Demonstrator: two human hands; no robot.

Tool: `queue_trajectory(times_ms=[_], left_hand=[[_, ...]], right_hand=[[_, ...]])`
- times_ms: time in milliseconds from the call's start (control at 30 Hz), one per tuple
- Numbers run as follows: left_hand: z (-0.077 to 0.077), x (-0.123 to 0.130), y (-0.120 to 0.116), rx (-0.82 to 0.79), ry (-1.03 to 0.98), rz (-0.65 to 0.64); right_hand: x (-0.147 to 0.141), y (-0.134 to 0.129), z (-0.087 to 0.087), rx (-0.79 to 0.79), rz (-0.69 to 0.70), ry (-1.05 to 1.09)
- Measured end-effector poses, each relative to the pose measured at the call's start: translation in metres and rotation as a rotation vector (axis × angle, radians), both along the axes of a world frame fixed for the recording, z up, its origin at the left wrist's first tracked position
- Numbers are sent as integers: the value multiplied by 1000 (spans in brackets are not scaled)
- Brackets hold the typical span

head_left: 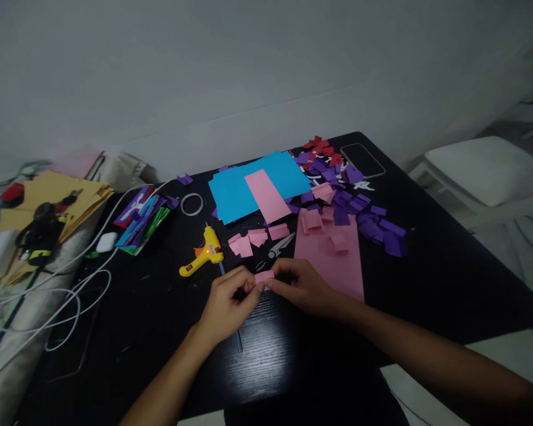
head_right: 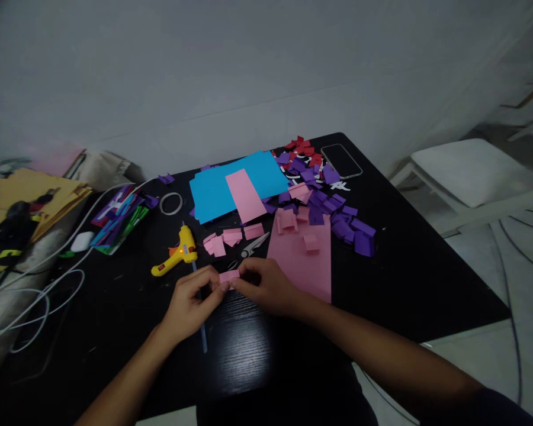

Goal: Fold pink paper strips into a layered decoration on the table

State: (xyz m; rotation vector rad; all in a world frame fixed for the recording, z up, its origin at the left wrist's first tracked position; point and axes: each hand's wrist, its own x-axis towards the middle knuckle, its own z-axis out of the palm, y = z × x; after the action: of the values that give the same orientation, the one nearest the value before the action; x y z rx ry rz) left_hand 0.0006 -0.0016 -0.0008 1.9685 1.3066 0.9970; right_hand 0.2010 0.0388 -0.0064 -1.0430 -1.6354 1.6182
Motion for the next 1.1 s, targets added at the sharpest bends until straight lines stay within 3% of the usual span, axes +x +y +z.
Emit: queue_trajectory(times_ms=[433, 767, 1100], left_hand=[[-3, -2, 0, -5, 3, 2], [-3, -4, 2, -47, 14, -15], [-8, -5, 2, -79, 26, -13]], right_hand=[[-2, 1, -1, -1, -10, -17], [1, 3, -5, 96, 4, -38], [-2, 4, -2, 9, -11, -10]])
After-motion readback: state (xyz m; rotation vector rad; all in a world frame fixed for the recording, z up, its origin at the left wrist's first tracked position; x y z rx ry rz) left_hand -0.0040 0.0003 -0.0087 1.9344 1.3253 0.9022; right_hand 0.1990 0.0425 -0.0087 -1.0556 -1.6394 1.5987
